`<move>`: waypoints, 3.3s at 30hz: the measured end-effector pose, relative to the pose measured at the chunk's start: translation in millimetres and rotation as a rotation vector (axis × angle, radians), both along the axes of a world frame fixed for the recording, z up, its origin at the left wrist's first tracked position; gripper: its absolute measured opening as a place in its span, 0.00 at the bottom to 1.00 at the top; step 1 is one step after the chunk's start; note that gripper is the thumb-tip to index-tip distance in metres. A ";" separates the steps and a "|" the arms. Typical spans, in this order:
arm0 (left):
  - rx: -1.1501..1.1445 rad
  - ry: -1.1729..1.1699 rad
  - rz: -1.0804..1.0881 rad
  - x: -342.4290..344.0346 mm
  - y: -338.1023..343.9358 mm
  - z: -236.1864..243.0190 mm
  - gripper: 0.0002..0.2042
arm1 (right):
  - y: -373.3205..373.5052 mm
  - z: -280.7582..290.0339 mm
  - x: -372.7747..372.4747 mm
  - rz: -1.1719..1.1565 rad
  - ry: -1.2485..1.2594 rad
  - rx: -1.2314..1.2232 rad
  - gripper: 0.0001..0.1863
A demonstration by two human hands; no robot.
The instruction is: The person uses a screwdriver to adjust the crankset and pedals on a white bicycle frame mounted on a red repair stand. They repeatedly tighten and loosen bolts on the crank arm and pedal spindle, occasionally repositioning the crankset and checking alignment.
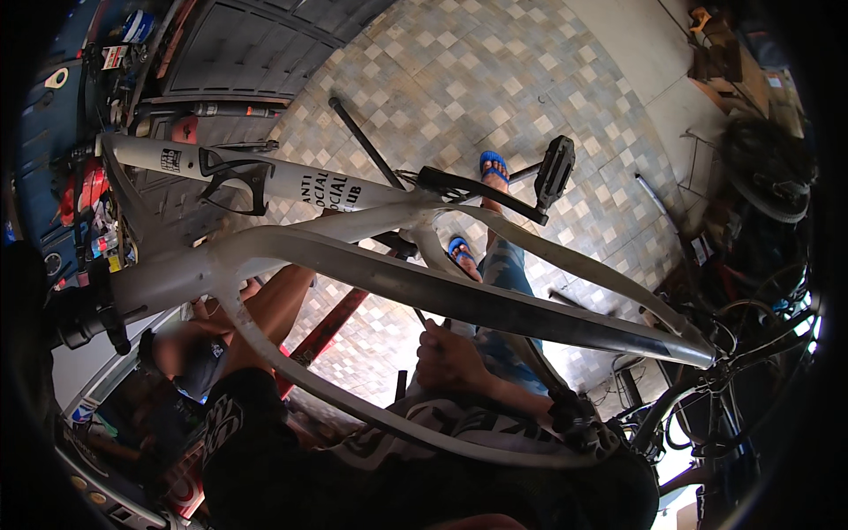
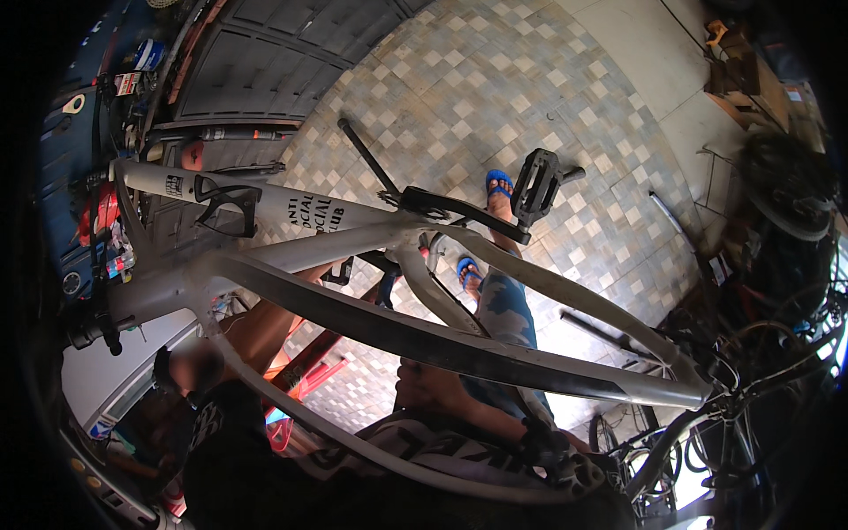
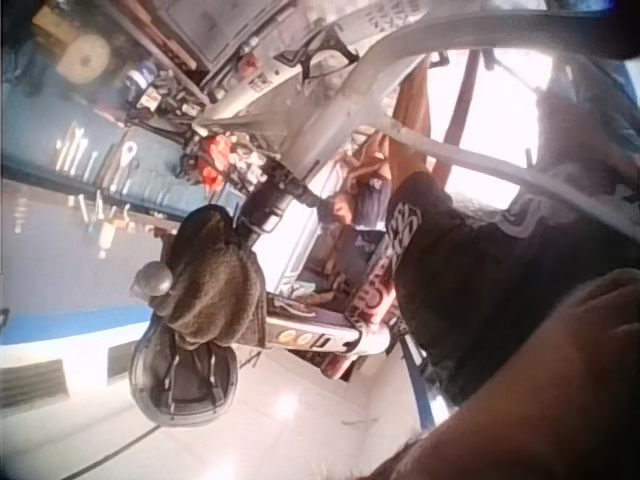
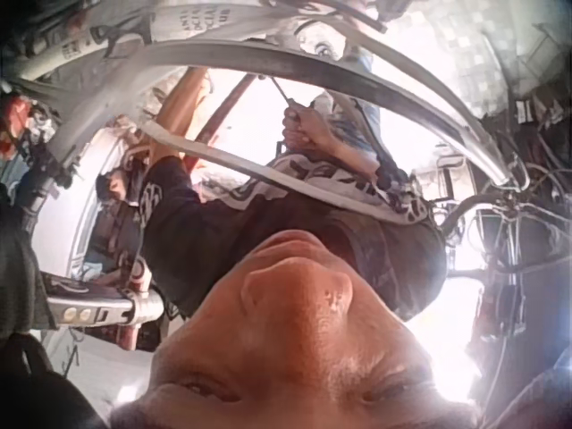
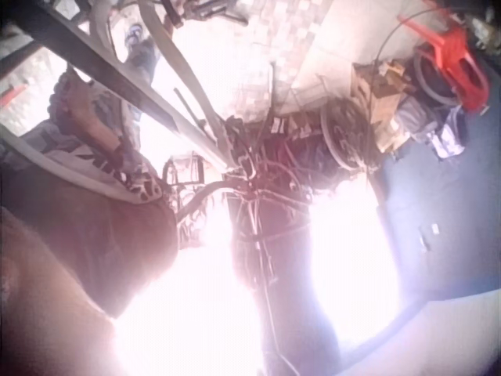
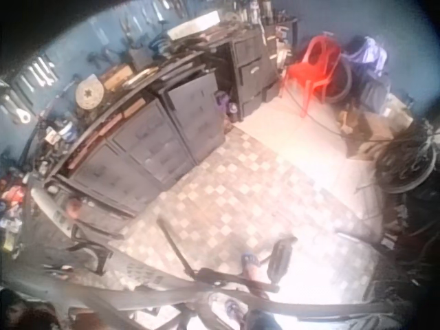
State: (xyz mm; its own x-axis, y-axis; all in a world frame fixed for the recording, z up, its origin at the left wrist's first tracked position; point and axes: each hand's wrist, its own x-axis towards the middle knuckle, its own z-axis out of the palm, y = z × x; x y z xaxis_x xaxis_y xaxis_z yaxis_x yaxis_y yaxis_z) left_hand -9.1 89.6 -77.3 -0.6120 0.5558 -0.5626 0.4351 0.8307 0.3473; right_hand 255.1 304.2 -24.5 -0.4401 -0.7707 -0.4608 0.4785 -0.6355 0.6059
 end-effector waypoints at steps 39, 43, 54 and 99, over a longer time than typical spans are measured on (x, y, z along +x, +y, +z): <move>-0.448 -0.057 -0.114 14.1 29.1 103.8 0.41 | -7.1 -83.2 -24.2 0.643 1.398 2.071 0.21; -0.410 0.011 -0.177 7.8 42.8 97.0 0.42 | -36.3 -103.3 -48.6 0.601 1.323 2.223 0.21; -0.421 0.167 -0.062 36.2 54.9 94.4 0.32 | -31.4 -101.0 -47.9 0.677 1.322 2.313 0.20; 0.452 0.468 0.727 107.7 -7.0 -111.4 0.12 | -38.3 -100.8 26.4 0.640 1.536 1.921 0.12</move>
State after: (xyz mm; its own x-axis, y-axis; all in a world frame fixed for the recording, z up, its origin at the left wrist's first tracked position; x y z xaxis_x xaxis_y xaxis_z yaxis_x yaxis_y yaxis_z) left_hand 98.6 82.6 -188.7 -0.9983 0.0576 -0.0017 0.0441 0.7820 0.6218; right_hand 281.5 265.9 -125.3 -0.9461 -0.2387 -0.2187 0.0819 0.4771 -0.8750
